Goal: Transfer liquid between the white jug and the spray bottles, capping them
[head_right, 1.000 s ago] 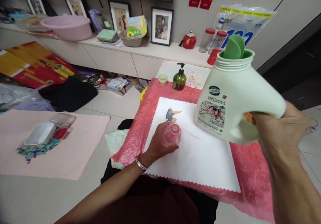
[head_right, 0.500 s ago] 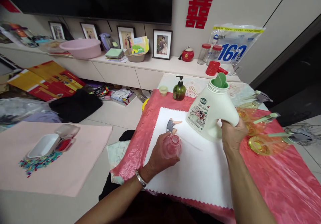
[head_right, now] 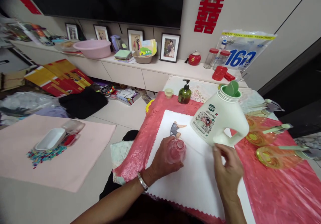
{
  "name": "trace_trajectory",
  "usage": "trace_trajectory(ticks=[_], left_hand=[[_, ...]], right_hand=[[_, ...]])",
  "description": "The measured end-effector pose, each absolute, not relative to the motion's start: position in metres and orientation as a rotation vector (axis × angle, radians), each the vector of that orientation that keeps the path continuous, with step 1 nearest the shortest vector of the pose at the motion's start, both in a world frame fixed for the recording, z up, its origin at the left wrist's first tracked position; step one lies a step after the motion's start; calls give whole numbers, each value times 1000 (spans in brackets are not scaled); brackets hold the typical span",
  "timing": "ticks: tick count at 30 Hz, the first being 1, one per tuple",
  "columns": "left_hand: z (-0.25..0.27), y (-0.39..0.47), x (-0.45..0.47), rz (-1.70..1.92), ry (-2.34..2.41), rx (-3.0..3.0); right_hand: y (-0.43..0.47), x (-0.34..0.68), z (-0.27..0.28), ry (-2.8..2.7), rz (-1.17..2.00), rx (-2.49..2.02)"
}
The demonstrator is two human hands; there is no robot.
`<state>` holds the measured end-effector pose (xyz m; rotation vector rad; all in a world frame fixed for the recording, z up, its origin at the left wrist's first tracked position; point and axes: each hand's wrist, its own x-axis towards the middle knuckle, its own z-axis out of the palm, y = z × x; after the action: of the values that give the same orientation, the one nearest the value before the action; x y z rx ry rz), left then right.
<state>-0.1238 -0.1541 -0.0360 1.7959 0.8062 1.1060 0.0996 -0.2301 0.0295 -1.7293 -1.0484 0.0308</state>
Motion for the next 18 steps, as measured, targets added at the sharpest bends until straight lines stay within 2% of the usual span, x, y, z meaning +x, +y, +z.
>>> trace_trajectory(ticks=[4,8,18], left_hand=[[-37,-155,-123,1122,822,1794],[-35,-156,-123,1118,835,1748],[-27,-156,-122,1091,867,1696]], right_hand=[[-189,86,24,-1479,463,-1663],[-136,81,14,-1728,740,-1628],[-97,79,1,-1914,1031,-1733]])
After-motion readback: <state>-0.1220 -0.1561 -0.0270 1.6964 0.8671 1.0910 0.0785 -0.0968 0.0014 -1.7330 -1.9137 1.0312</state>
